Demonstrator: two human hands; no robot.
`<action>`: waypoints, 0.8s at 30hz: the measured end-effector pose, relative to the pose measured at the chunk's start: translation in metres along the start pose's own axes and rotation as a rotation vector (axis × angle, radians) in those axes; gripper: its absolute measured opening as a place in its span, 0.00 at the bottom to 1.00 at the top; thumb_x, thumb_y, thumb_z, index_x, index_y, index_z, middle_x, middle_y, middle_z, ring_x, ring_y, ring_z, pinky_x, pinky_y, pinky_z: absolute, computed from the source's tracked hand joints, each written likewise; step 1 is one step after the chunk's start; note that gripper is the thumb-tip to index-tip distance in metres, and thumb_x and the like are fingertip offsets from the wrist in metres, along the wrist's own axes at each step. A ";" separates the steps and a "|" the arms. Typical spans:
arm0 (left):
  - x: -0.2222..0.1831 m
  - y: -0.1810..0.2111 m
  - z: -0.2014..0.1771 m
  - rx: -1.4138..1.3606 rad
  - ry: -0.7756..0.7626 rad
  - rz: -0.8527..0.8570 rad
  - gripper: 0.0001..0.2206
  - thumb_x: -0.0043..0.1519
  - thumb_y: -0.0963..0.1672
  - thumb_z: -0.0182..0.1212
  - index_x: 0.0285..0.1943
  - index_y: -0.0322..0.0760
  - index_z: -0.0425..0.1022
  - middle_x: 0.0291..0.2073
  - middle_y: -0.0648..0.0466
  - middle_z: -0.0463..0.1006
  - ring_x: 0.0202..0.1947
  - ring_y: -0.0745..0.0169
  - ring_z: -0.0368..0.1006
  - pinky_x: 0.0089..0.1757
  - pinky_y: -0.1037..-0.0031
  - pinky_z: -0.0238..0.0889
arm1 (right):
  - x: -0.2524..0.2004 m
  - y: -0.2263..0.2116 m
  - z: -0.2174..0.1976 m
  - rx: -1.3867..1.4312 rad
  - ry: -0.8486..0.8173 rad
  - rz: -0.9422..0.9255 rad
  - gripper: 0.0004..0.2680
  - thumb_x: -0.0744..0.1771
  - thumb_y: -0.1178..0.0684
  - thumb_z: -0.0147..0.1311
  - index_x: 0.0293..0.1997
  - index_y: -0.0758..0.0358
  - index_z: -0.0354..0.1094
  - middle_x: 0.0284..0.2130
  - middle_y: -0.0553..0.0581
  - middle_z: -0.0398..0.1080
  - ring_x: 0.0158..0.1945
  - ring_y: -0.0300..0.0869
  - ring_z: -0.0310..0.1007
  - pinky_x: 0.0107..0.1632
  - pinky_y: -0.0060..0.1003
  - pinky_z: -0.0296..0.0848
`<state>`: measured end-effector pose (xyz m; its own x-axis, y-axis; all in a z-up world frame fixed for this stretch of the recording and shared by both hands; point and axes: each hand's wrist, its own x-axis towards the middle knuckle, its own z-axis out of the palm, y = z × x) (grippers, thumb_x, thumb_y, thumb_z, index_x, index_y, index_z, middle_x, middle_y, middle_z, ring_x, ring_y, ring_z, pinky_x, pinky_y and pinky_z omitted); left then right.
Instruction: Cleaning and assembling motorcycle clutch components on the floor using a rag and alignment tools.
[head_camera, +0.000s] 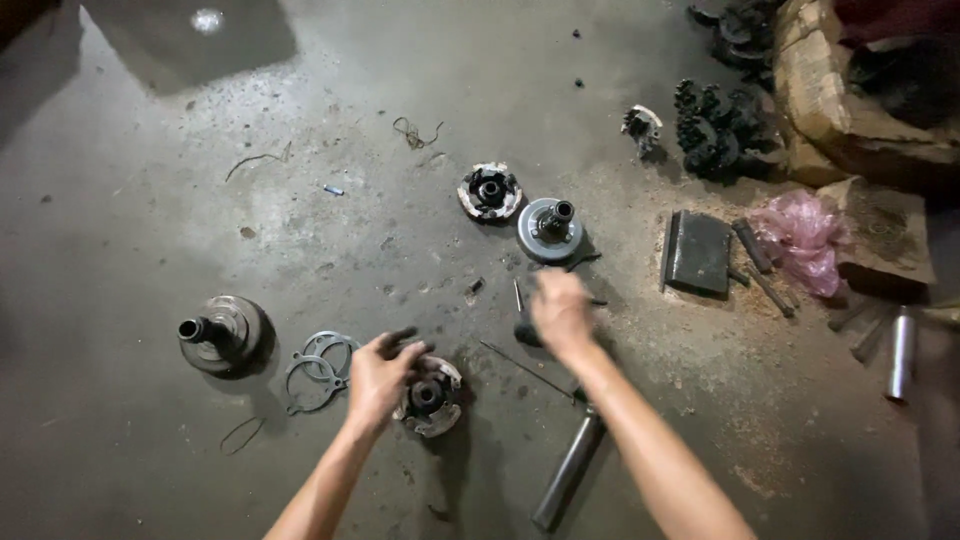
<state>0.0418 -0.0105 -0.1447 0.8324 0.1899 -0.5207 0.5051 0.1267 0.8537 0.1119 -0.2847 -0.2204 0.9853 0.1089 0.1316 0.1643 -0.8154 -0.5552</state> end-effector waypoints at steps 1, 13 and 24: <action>0.001 0.008 -0.008 -0.041 0.008 -0.010 0.19 0.59 0.35 0.66 0.59 0.20 0.74 0.43 0.23 0.79 0.28 0.37 0.80 0.31 0.53 0.78 | 0.008 0.031 -0.006 -0.233 0.022 0.006 0.14 0.64 0.64 0.51 0.55 0.68 0.70 0.48 0.68 0.73 0.50 0.60 0.74 0.54 0.52 0.74; 0.002 0.046 0.005 0.870 -0.119 0.288 0.13 0.54 0.44 0.70 0.49 0.50 0.84 0.38 0.55 0.88 0.44 0.52 0.83 0.48 0.61 0.73 | 0.001 0.106 -0.019 -0.151 0.127 0.066 0.10 0.64 0.56 0.57 0.48 0.60 0.62 0.35 0.62 0.67 0.39 0.61 0.74 0.40 0.55 0.74; -0.047 -0.062 0.061 -0.535 0.005 0.027 0.18 0.64 0.36 0.57 0.64 0.21 0.68 0.49 0.25 0.78 0.45 0.33 0.80 0.45 0.49 0.76 | -0.103 -0.070 -0.132 0.607 -0.168 0.527 0.17 0.69 0.45 0.54 0.20 0.61 0.72 0.11 0.58 0.67 0.16 0.45 0.69 0.24 0.38 0.70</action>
<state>-0.0148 -0.0872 -0.1721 0.8417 0.2043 -0.4997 0.2956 0.6003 0.7432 -0.0068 -0.3136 -0.0866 0.9262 -0.0793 -0.3686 -0.3728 -0.3391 -0.8637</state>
